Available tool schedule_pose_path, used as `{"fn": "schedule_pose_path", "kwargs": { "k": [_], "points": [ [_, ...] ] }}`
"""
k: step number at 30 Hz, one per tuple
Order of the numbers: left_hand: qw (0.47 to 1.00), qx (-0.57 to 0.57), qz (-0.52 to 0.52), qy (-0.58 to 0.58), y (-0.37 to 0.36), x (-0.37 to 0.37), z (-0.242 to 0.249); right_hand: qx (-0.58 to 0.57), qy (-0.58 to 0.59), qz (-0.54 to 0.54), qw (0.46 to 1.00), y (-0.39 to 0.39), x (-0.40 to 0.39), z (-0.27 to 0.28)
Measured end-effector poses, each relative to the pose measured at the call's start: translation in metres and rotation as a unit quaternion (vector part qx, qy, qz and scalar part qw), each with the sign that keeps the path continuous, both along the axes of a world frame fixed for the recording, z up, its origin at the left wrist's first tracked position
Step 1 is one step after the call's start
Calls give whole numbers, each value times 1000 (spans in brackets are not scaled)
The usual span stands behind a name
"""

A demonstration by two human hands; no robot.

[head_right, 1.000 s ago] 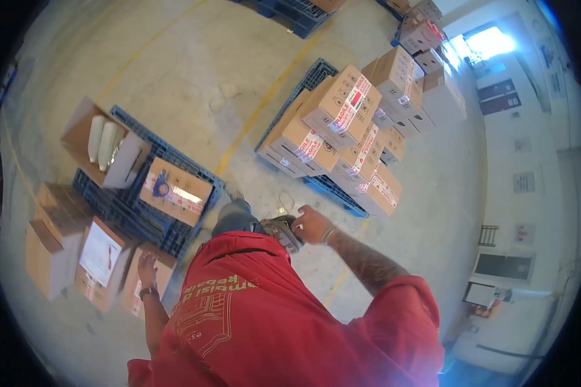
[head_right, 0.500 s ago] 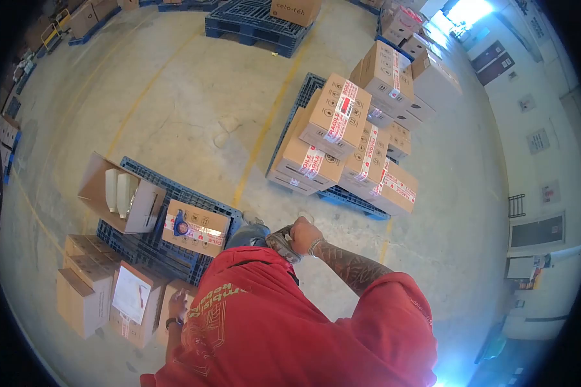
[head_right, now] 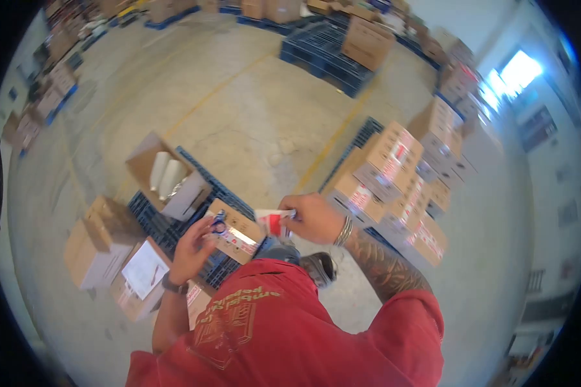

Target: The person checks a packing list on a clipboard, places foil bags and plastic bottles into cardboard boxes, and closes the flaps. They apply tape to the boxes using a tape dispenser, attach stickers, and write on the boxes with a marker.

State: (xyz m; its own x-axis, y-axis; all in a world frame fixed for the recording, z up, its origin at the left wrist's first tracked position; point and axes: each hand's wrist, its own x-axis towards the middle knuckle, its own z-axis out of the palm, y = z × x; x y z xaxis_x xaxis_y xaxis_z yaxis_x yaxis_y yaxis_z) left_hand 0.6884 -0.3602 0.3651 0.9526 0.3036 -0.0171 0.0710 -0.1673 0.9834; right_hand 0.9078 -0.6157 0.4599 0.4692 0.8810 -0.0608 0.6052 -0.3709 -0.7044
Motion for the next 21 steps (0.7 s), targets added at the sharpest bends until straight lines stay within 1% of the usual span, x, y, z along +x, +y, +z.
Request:
{"fn": "schedule_pose_path", "kwargs": {
  "k": [1,2,4,5,6,7,8,9,10,11,13,15,17,19,20,21],
  "points": [
    [998,-28,-16,-48,-11,13,29,30,34,41,998,19,-12,13],
    [993,-54,-33,-96,-21,20,52,35,32,64,997,35,-24,24],
    [993,-41,-15,-111,-30,23,77,93,68,84,990,57,-46,42],
    [992,-32,-17,-121,-32,22,86,96,64,99,988,64,-55,45],
    [992,-26,-6,-125,-32,18,93,166,99,66,979,69,-63,47],
    [988,-25,51,-140,-33,13,98,235,135,30,962,73,-70,47],
    [982,-26,108,-154,-33,7,104,237,136,38,961,77,-76,45],
    [975,40,118,-185,-32,4,113,281,175,23,943,80,-82,43],
    [974,43,124,-185,-33,0,118,322,214,6,922,82,-86,42],
    [968,63,142,-197,-35,-4,122,322,216,12,922,85,-91,44],
    [960,87,163,-211,-36,-9,124,361,202,-7,910,88,-99,50],
    [940,152,159,-259,-35,-14,125,352,211,19,912,86,-98,54],
    [935,161,147,-280,-35,-18,127,340,220,43,913,83,-95,57],
    [930,167,136,-298,-35,-21,129,342,155,110,920,80,-91,61],
    [920,206,112,-313,-32,-22,131,340,157,112,921,79,-92,65],
    [909,244,87,-327,-30,-23,133,359,96,121,920,77,-94,71]
  ]
}}
